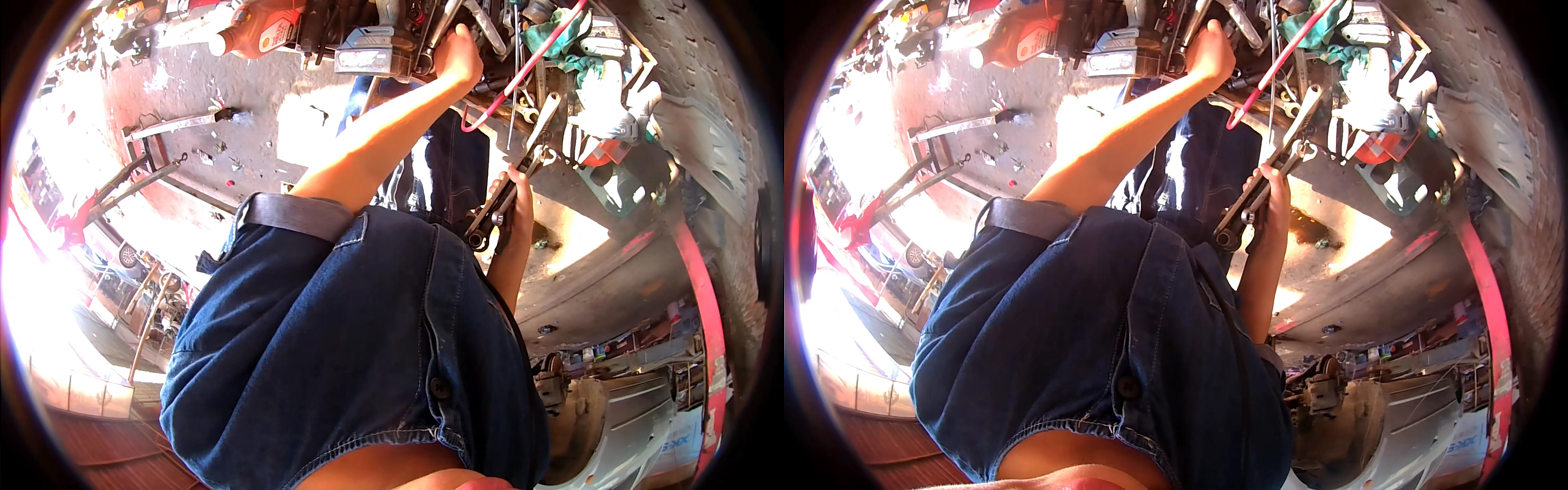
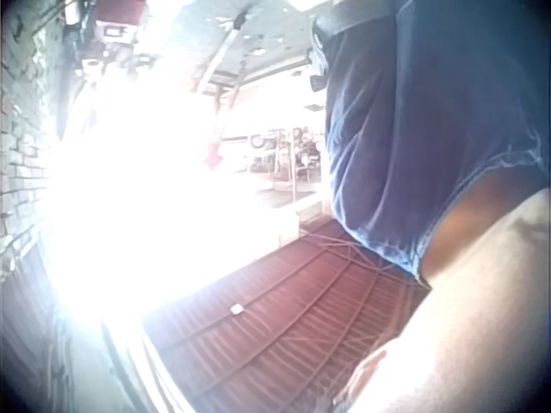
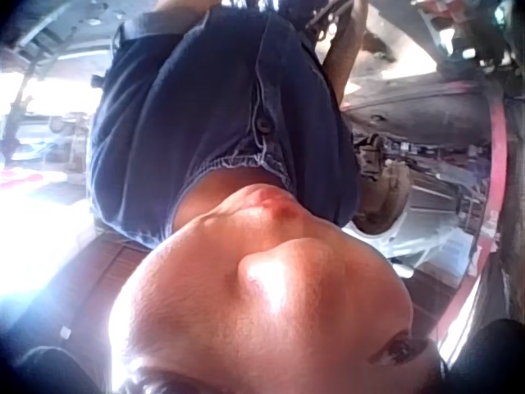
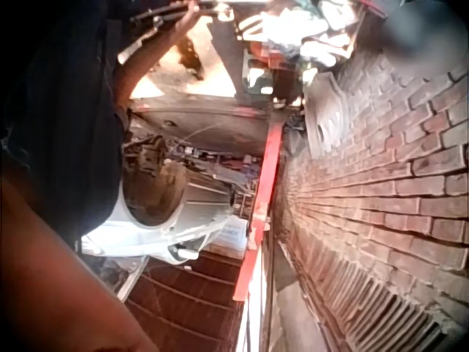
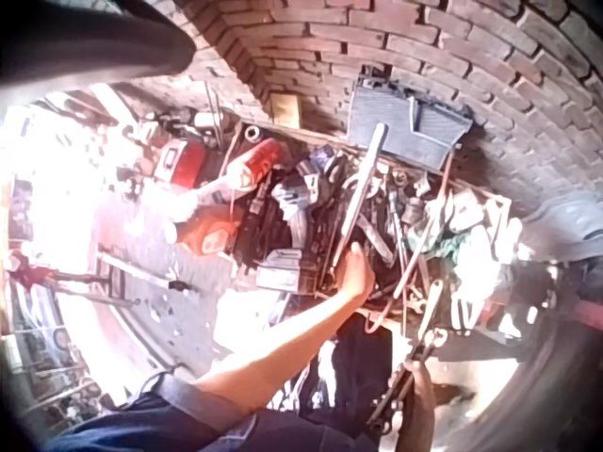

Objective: The person manipulates a metal mechanical part by hand, uses a wrench to work on bolts, and applies a power drill to the component.

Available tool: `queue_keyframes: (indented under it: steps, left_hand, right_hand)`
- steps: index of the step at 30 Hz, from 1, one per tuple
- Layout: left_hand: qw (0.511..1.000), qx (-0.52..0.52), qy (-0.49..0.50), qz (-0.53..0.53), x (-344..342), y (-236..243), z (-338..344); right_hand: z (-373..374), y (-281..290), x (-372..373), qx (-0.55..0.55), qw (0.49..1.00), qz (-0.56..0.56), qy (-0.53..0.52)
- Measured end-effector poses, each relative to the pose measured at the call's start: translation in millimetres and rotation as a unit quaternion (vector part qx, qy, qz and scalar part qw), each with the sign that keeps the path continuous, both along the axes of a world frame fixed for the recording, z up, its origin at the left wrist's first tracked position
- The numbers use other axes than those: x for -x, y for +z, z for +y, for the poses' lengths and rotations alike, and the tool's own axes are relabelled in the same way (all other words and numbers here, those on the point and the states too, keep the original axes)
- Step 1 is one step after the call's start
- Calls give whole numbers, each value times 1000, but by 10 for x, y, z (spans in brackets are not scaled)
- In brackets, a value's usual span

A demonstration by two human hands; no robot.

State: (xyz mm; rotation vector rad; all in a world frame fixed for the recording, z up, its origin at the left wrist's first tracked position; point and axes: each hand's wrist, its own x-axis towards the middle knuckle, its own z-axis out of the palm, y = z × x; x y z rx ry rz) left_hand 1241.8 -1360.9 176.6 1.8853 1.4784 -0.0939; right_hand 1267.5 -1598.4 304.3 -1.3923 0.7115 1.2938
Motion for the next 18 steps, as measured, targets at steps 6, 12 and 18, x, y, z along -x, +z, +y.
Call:
queue_keyframes:
  steps: [6,12,18]
  left_hand:
    - [875,317,121,-346,395,480,4]
    - [504,652,159,-544,692,1456,192]
    - [418,688,153,-573,649,1911,226]
  right_hand:
    - [-5,61,9,1,1000,-5,2]
    - [-27,37,-76,-36,999,-1,32]
    - [-137,-125,-131,-36,998,53,-6]
